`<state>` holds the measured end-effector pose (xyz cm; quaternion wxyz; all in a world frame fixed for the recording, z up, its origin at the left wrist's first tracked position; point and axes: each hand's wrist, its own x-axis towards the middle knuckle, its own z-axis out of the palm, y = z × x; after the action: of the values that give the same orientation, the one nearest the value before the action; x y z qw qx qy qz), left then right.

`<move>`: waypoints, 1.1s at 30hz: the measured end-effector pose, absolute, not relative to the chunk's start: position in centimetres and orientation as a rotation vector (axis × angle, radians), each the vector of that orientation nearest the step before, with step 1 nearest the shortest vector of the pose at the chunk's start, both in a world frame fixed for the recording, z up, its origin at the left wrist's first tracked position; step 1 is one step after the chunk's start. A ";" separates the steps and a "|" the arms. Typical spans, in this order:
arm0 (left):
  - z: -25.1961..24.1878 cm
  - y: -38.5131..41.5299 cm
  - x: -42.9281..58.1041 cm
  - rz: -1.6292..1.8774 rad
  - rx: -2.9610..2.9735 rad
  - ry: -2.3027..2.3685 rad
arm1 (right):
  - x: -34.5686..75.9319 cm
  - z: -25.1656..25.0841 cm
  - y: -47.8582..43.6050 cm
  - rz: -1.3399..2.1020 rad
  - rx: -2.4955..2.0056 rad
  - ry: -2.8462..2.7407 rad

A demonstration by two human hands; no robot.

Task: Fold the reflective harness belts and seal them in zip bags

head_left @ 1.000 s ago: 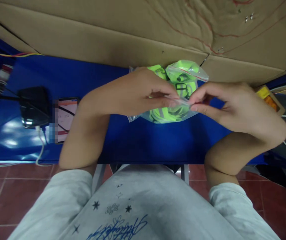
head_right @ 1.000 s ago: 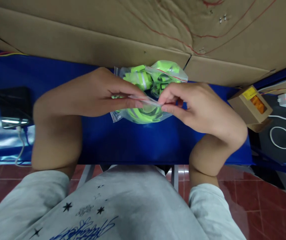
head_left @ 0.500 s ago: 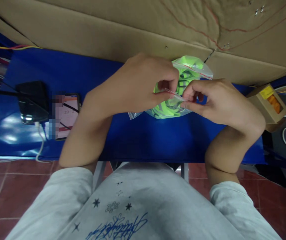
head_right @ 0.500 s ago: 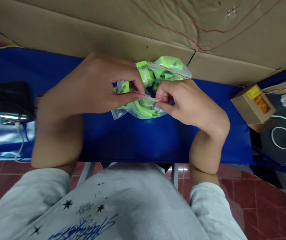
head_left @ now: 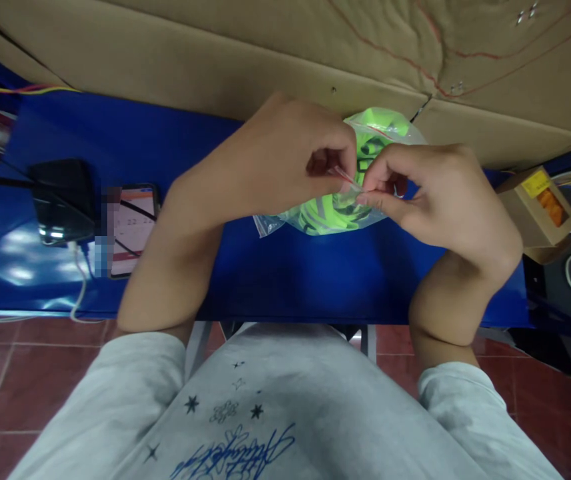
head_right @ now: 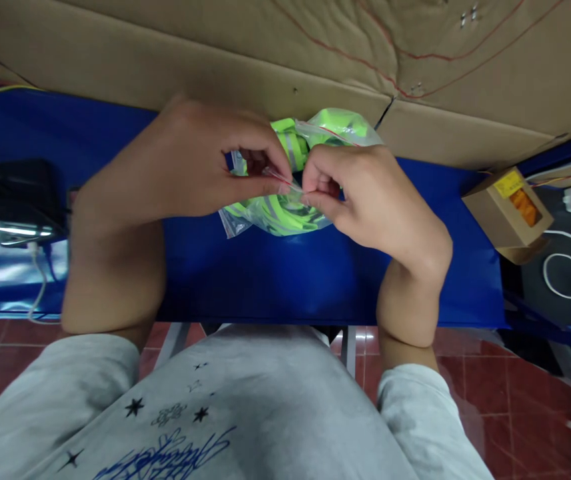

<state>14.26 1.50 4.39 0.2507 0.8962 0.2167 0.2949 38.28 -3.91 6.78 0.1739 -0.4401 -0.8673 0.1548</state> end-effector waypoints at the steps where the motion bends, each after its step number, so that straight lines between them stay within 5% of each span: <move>1: 4.5 1.5 14.1 0.795 2.425 0.572 | 38.3 6.8 -4.0 0.437 -1.256 -2.459; 33: 3.2 3.5 14.9 0.918 2.350 0.532 | 38.6 5.8 -3.0 0.305 -1.228 -2.374</move>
<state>14.95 3.53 3.18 0.2781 0.8755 0.1981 0.3419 38.58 -2.96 5.82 0.2240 -0.4449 -0.8600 0.1104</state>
